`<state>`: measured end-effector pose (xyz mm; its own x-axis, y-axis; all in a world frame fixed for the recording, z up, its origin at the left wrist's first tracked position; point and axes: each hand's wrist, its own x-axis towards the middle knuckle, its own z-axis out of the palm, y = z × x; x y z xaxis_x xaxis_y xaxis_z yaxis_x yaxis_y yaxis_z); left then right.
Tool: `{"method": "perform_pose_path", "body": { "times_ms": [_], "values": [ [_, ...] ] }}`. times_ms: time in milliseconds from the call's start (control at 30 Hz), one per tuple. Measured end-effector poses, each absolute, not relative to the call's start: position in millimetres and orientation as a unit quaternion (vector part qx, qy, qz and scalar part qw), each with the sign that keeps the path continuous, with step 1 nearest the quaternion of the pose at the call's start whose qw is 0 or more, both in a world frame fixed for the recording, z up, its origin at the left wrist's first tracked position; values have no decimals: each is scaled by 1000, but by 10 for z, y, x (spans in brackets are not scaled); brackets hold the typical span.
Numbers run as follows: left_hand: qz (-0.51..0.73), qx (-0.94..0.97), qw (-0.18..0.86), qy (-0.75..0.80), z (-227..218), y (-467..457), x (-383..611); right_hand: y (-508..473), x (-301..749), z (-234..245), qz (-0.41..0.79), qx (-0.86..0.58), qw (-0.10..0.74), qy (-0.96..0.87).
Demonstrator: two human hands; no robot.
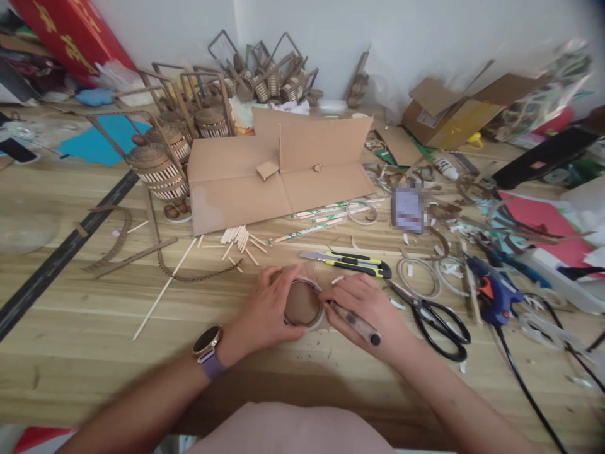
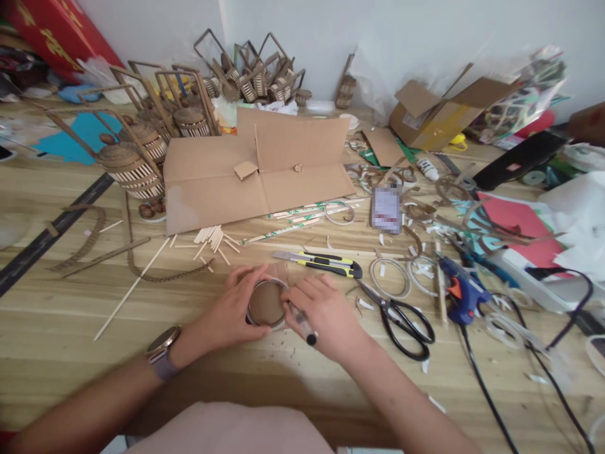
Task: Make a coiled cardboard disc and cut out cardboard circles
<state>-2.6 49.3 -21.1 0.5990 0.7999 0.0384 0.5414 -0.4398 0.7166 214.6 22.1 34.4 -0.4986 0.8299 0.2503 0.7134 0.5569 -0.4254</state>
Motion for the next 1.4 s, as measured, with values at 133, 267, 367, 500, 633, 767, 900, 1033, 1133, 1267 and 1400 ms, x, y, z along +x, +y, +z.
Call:
{"method": "perform_pose_path", "body": {
  "times_ms": [133,267,367,500,633,767,900,1033,1133,1267,1400],
  "values": [
    [185,827,339,408,-199,494,-25,105,2097,485,96,-443,182,-873],
    [188,827,339,407,-187,489,-28,153,2100,632,133,-473,227,-840],
    [188,827,340,406,-185,490,-28,258,2102,704,183,-517,206,-811],
    [183,827,340,407,-195,498,-22,388,2037,693,229,-523,87,-816],
    [183,827,339,410,-210,499,-19,474,1962,634,215,-498,44,-839],
    [189,827,335,411,-219,496,-19,548,1897,621,175,-480,29,-859],
    [192,828,332,409,-220,495,-16,597,1828,611,146,-452,35,-879],
    [188,826,336,411,-216,495,-15,587,1896,569,173,-411,103,-889],
    [184,826,342,407,-213,499,-17,539,2046,513,258,-443,250,-821],
    [183,827,347,403,-210,504,-19,436,2166,393,312,-494,302,-753],
    [185,827,345,404,-216,503,-19,344,2096,257,345,-491,291,-745]
  ]
}}
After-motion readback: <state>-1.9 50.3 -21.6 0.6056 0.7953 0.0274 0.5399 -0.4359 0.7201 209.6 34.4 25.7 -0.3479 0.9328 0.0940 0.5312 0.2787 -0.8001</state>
